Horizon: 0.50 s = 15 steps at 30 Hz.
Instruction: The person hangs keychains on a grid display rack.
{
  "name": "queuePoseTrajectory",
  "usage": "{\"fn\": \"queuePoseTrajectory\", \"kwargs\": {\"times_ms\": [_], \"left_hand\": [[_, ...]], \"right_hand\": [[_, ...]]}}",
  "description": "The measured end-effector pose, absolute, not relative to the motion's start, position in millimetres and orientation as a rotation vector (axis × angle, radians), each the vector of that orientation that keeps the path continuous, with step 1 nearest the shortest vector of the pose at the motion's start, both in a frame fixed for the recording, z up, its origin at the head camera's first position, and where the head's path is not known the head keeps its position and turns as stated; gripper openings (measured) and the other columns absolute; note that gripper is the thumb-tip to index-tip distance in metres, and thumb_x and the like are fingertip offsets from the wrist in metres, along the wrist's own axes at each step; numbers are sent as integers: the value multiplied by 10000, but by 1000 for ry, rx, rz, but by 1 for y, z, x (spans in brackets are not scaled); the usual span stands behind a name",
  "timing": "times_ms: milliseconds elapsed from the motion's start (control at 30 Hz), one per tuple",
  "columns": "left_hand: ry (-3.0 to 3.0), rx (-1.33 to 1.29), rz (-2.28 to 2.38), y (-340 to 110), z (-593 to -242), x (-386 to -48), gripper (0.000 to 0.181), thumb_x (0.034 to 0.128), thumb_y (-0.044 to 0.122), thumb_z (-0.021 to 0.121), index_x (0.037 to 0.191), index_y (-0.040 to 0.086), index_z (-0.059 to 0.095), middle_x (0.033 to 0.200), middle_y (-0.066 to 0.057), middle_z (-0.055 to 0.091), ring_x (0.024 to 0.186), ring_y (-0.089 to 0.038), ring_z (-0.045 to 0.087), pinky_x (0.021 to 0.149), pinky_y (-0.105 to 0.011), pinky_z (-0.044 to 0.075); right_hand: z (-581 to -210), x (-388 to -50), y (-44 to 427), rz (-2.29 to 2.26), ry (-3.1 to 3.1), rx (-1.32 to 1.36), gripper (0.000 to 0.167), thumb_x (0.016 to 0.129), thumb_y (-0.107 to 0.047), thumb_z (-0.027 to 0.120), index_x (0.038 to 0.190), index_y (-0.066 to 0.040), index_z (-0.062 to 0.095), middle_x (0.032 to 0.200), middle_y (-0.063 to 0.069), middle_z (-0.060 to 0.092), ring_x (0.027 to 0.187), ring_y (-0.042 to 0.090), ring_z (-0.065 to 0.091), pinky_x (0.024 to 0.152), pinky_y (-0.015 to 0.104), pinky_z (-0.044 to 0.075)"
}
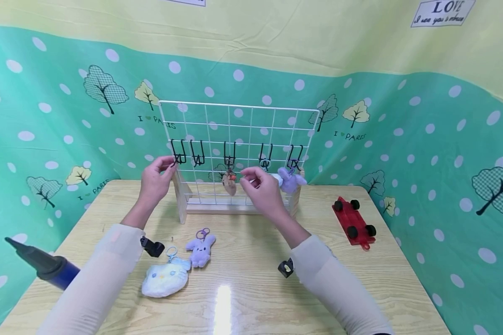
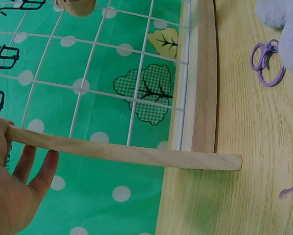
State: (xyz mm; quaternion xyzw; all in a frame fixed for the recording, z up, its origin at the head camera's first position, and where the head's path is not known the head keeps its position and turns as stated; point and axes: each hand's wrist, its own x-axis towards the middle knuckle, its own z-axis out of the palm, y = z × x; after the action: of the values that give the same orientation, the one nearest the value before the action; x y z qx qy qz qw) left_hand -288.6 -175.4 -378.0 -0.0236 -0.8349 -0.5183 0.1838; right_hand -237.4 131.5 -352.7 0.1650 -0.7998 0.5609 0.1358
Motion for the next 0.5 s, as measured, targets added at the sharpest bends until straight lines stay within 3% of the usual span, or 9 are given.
{"fn": "queuePoseTrajectory", "kwargs": {"times_ms": [500], "left_hand": [[-2417,-108,-1466,-182,-377,-291,306,1046,214,569,1324,103,630,1297,-136,671,1201,-288,607,983,-432,584]], "right_hand": [[-339,-200,173,1518,-2340,547,168,977,-115,676,1081,13,710,929,122,660,737,205,548,617,173,499]]}}
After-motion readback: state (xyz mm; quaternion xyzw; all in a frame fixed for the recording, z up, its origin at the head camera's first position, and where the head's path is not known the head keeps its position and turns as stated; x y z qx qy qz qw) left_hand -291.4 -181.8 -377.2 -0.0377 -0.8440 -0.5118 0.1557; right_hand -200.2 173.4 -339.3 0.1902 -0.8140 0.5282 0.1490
